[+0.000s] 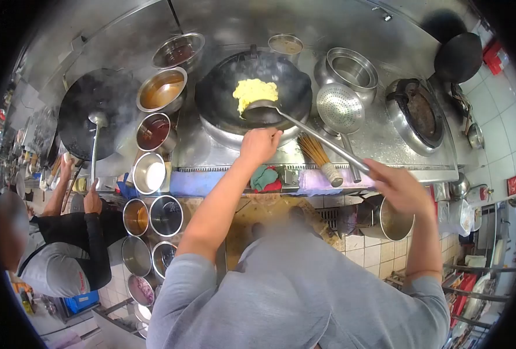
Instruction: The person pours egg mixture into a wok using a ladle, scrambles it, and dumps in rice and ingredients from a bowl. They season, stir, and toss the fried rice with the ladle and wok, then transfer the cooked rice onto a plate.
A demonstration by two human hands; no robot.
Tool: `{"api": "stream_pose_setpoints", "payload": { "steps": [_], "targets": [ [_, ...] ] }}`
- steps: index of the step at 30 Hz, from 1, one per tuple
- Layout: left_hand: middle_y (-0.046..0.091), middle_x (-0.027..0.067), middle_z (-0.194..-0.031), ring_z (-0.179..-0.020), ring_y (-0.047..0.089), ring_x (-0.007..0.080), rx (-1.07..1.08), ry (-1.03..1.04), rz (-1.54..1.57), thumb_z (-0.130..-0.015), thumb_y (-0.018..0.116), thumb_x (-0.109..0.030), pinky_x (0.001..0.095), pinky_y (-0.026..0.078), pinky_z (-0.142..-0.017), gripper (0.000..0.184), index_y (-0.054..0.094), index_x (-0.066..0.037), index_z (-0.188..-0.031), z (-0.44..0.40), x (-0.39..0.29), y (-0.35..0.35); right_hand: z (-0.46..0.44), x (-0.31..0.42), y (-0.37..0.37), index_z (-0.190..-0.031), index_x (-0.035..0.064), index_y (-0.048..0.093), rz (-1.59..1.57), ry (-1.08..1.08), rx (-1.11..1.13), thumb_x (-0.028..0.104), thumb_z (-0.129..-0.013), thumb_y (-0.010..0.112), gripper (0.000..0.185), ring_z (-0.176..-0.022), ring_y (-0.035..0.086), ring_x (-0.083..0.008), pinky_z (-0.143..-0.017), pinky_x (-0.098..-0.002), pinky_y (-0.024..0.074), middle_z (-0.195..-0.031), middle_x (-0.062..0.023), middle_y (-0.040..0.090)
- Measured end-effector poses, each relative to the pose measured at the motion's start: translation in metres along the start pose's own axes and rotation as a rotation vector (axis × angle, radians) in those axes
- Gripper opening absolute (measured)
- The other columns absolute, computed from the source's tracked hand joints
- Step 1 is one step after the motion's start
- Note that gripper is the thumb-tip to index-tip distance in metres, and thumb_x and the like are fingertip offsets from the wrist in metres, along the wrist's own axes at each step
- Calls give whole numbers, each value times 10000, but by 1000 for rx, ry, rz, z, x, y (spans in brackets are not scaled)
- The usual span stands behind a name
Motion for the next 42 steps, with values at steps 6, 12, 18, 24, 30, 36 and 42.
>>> {"api": "stream_pose_setpoints", "payload": {
  "steps": [6, 12, 18, 24, 30, 36, 42],
  "targets": [
    [617, 106, -615, -538, 605, 306, -299, 265, -8, -862, 641, -311, 401, 477, -496, 246, 690, -114, -723, 10, -60, -55, -5, 27, -47, -1210, 88, 632, 185, -47, -23, 81, -836, 590, 377, -802, 668, -330, -713, -373, 511, -890, -160, 688],
    [642, 148, -673, -627, 628, 345, -155, 137, -41, -884, 611, -294, 443, 495, -572, 251, 680, -85, -764, 22, -7, 41, -131, 15, 39, -1237, 81, 608, 262, -131, -167, 107, -849, 549, 393, -874, 632, -372, -786, -463, 488, -951, -207, 661],
    [646, 184, -685, -660, 633, 391, 173, 44, 105, -906, 578, -322, 477, 511, -668, 294, 695, -72, -806, 87, -23, 42, -114, 26, 33, -1261, 61, 578, 164, -121, -284, 88, -854, 532, 410, -953, 622, -373, -843, -465, 480, -1029, -194, 661],
    [651, 180, -707, -703, 639, 382, 79, 36, 47, -902, 572, -349, 466, 514, -684, 320, 713, -79, -804, 10, -7, 0, -45, 42, -19, -1237, 52, 597, 155, -131, -104, 59, -824, 576, 414, -933, 639, -361, -829, -403, 496, -999, -182, 676],
    [641, 166, -672, -672, 633, 381, 80, 127, 21, -906, 568, -339, 458, 512, -653, 323, 705, -80, -767, 5, -63, -58, -6, 53, -63, -1180, 68, 640, 263, -163, 39, 75, -808, 604, 374, -894, 647, -360, -800, -411, 500, -962, -158, 688],
    [643, 162, -672, -625, 631, 371, -53, 106, -2, -883, 602, -297, 472, 502, -581, 236, 674, -95, -785, 18, -24, 19, -115, 29, 30, -1180, 100, 636, 349, -144, -177, 123, -843, 572, 344, -890, 639, -362, -812, -442, 495, -965, -174, 680],
    [649, 181, -695, -662, 639, 381, 195, 22, 94, -875, 606, -315, 491, 508, -653, 272, 691, -79, -768, 77, -25, 36, -104, 11, 48, -1243, 101, 573, 188, -123, -356, 90, -843, 570, 400, -939, 626, -384, -834, -448, 485, -1027, -206, 656]
  ]
}}
Point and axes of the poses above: each hand's wrist, its own z-axis away from the middle knuckle, its own y-axis out of the palm, x = y × z, the point moved 3 cm from there along -z, towards the middle knuckle
